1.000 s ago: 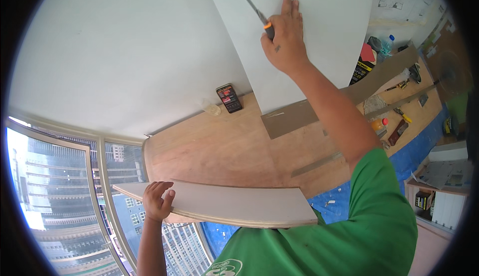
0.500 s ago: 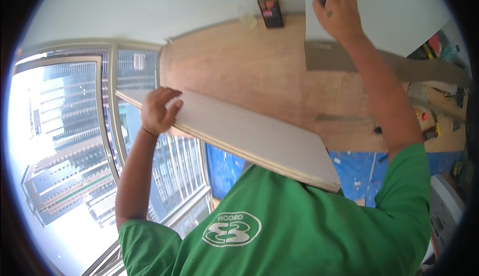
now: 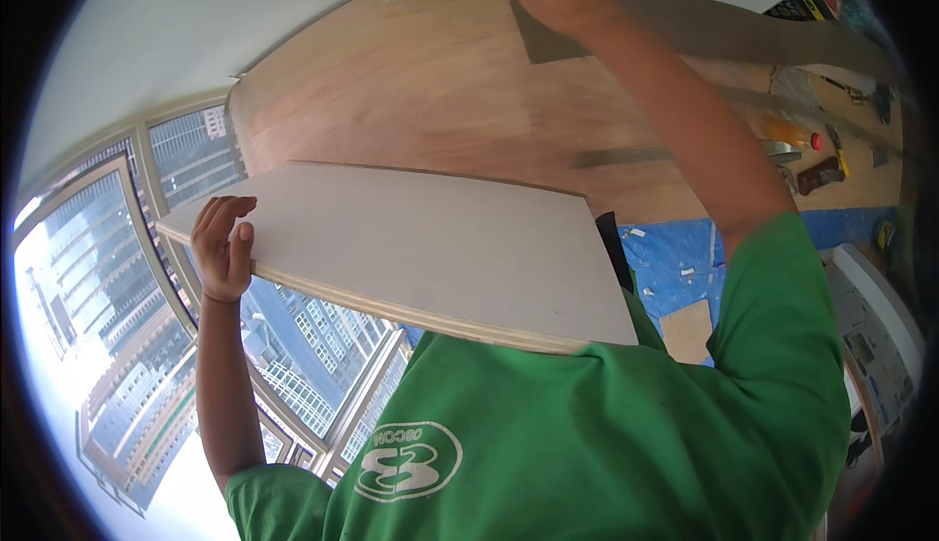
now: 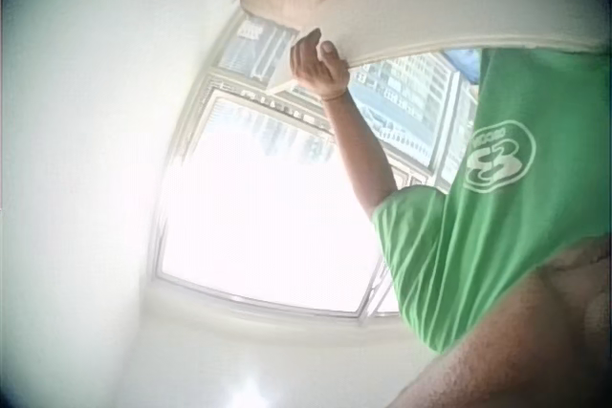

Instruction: The person cuts a white laminated board using a utility knife and a metal ruler, then files the edges with a hand file and taps the board with a hammer. The person flips the board and repeats cutting and filing on the opposite side.

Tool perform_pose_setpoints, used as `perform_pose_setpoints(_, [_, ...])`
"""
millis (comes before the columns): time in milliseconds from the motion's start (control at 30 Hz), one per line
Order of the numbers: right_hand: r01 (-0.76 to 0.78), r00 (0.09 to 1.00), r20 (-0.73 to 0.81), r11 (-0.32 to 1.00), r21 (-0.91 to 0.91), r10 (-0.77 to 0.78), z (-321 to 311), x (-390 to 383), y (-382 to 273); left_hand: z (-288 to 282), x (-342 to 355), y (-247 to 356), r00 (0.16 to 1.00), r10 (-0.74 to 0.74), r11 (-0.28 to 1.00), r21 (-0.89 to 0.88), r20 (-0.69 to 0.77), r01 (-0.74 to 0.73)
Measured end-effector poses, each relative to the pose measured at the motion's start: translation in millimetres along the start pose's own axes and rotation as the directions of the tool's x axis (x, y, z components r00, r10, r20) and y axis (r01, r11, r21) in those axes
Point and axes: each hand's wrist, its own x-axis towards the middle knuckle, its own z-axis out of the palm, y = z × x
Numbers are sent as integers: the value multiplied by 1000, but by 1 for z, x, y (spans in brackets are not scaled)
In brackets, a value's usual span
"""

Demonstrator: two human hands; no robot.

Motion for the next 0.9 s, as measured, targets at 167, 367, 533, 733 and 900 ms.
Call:
perform_pose_setpoints(167, [-19, 996, 86, 1000, 2, 18, 22, -29, 14, 3, 2, -2, 1000, -6, 1000, 15, 7, 6])
perform_pose_setpoints(367, [-202, 910, 392, 969, 141, 132, 45, -98, 9, 4, 6, -3, 999, 28, 999, 37, -39, -27])
perform_pose_setpoints(533, [-637, 659, 677, 721, 272, 327, 20, -168, -16, -1, 11, 1, 999, 8, 1000, 11, -34, -8])
perform_pose_setpoints(733, [-783, 524, 749, 577, 234, 407, -9, -214, -33, 0, 6, -2, 997, 54, 998, 32, -57, -52])
perform_pose_setpoints(900, [-782, 352, 889, 613, 109, 292, -36, -222, -34, -3, 0, 8, 999, 44, 997, 69, -18, -42])
